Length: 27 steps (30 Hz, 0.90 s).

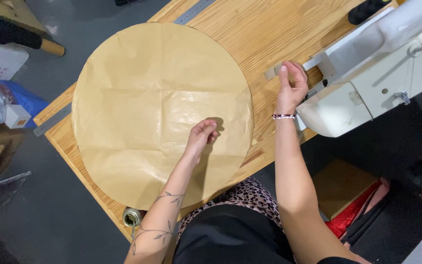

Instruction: Folding paper and fabric patterns and filing them into a binder

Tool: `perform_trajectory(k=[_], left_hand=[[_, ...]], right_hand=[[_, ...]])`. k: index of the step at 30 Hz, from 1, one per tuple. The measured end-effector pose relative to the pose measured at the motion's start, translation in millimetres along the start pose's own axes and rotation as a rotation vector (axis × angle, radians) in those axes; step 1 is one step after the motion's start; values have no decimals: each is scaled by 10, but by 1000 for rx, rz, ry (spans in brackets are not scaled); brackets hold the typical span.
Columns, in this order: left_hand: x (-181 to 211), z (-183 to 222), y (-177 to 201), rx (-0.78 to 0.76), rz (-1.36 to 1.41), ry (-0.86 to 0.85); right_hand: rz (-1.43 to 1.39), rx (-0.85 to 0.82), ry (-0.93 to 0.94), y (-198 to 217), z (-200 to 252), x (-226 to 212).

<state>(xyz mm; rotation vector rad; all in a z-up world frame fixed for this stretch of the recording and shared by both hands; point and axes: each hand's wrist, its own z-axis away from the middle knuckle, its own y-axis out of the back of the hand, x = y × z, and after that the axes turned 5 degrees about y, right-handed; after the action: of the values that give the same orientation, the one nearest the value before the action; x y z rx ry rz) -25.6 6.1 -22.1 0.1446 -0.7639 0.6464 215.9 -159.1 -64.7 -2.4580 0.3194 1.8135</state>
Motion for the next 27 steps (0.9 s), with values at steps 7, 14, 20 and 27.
perform_trajectory(k=[7,14,20,27], left_hand=[[8,-1,-3,0,22,12],[34,42,33,21,39,26],[-345,-447,393,90,-139,-85],[414,-267,631,237,-724,-364]], right_hand=[[-28,-53,8,-9,54,-116],[46,-125,219,27,59,-574],[350,-405,582,-195,372,-643],[223,-699,190,-849,421,-917]])
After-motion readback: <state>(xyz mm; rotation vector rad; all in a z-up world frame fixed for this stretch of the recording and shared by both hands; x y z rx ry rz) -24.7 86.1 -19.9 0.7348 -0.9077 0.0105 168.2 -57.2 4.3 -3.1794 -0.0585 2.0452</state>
